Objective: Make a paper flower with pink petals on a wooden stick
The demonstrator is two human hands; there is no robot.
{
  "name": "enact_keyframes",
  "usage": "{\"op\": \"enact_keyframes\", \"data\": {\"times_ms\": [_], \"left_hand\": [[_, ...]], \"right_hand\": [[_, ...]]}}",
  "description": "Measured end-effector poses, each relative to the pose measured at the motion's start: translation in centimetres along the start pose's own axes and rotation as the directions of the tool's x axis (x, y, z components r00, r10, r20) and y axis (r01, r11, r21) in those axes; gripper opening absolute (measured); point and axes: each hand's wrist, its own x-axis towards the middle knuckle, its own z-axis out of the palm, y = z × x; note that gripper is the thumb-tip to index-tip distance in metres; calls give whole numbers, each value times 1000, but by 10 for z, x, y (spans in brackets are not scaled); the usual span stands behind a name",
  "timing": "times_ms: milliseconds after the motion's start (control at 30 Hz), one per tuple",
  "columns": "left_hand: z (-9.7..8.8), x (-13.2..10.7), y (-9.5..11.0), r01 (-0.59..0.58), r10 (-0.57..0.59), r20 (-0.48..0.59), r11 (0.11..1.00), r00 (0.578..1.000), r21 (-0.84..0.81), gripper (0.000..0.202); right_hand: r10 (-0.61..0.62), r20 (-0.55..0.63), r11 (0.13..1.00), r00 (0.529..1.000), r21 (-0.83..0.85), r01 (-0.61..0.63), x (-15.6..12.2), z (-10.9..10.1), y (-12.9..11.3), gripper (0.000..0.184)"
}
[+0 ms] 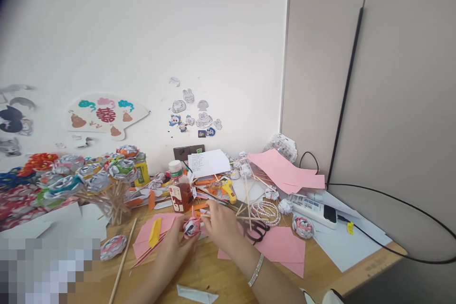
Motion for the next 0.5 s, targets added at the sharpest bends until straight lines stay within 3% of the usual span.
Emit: {"op": "enact_keyframes", "data": {"times_ms": [167, 300, 500], "left_hand": [[5, 3, -6, 71, -70, 12, 983, 998, -171, 30], [4, 4, -6, 72, -71, 14, 979, 997, -191, 41], [5, 3, -3, 95, -91, 29, 963, 995, -251, 38]], "right_hand": [[-81, -20, 995, 997, 52, 82, -4, -7, -7, 23], [-194, -73, 977, 978, 70, 199, -6, -3, -8, 17], [-298, -125, 954, 946, -6, 299, -7, 8, -6, 21]]}}
